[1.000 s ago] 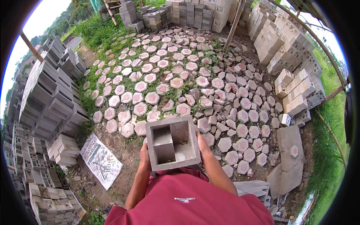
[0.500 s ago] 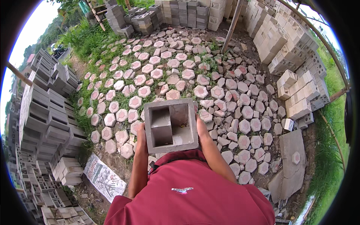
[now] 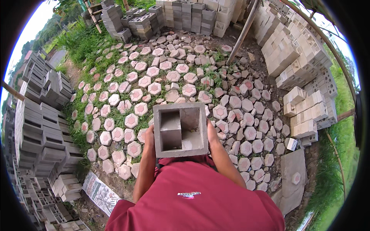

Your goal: The person picks up concrete ventilation blocks one at a time and places them onto a stack in an outdoor storage area.

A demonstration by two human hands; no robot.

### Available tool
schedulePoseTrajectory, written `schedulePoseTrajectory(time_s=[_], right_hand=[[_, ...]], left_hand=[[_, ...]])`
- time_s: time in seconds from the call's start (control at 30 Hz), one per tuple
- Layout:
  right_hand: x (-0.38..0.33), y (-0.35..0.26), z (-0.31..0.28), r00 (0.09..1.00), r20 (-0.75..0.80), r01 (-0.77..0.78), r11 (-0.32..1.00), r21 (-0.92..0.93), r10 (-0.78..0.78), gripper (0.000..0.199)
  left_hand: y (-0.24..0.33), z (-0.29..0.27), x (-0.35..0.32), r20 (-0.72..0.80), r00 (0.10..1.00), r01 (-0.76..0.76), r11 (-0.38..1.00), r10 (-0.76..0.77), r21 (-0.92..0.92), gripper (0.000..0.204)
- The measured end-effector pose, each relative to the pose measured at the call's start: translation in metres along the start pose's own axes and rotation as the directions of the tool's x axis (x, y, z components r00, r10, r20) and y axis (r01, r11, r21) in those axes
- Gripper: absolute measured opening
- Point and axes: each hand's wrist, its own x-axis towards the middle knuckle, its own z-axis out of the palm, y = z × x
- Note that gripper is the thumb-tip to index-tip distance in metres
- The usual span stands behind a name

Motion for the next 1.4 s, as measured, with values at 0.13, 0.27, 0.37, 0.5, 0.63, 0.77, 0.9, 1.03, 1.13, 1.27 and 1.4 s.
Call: schedulePoseTrajectory(time_s=[0.13, 0.27, 0.37, 0.5, 0.63, 0.77, 0.9, 1.03, 1.13, 1.27, 1.4], right_hand=[[0.067, -0.035, 0.010, 0.996, 0.013, 0.082, 0.992, 0.095, -0.084, 0.052], [0.180, -0.070, 0.014, 0.986, -0.071, 0.156, 0.985, 0.074, -0.151, 0.054], [0.246, -0.118, 0.056, 0.981, -0.142, 0.133, 0.991, -0.007, -0.133, 0.053], [0.325, -0.170, 0.088, 0.936, -0.194, 0.290, 0.956, -0.042, -0.293, 0.052], [0.391, -0.184, 0.052, 0.933, -0.265, 0.254, 0.967, 0.009, -0.243, 0.054], [0.425, -0.237, 0.082, 0.928, -0.297, 0.272, 0.954, 0.125, -0.226, 0.049], [0.473, -0.299, 0.090, 0.902, -0.367, 0.307, 0.935, 0.176, -0.228, 0.045], [0.550, -0.374, 0.095, 0.938, -0.292, 0.212, 0.975, 0.063, -0.185, 0.049], [0.628, -0.418, 0.065, 0.939, -0.283, 0.192, 0.980, -0.045, -0.197, 0.050], [0.700, -0.485, 0.085, 0.863, -0.317, 0.285, 0.896, -0.339, -0.394, 0.054], [0.731, -0.551, 0.122, 0.925, -0.302, 0.126, 0.935, -0.331, -0.231, 0.057]], left_hand=[[0.044, 0.041, 0.077, 0.078, 0.993, 0.091, 0.996, -0.089, -0.018, 0.037], [0.097, 0.074, 0.178, 0.147, 0.983, 0.100, 0.993, -0.109, 0.066, 0.033], [0.143, 0.087, 0.263, 0.133, 0.989, 0.045, 0.988, -0.065, 0.148, 0.032], [0.206, 0.133, 0.347, 0.120, 0.992, 0.006, 0.988, -0.025, 0.151, 0.034], [0.243, 0.174, 0.407, 0.236, 0.949, 0.150, 0.958, -0.209, 0.246, 0.034], [0.264, 0.210, 0.479, 0.236, 0.947, 0.139, 0.942, -0.216, 0.306, 0.034], [0.272, 0.255, 0.559, 0.244, 0.951, 0.081, 0.917, -0.188, 0.390, 0.037], [0.273, 0.280, 0.668, 0.202, 0.967, 0.091, 0.952, -0.154, 0.291, 0.042], [0.280, 0.328, 0.722, 0.216, 0.956, 0.153, 0.964, -0.200, 0.219, 0.046], [0.316, 0.376, 0.776, 0.223, 0.971, 0.049, 0.986, -0.084, 0.160, 0.048], [0.327, 0.376, 0.827, 0.140, 0.983, 0.110, 0.989, -0.123, 0.099, 0.050]])
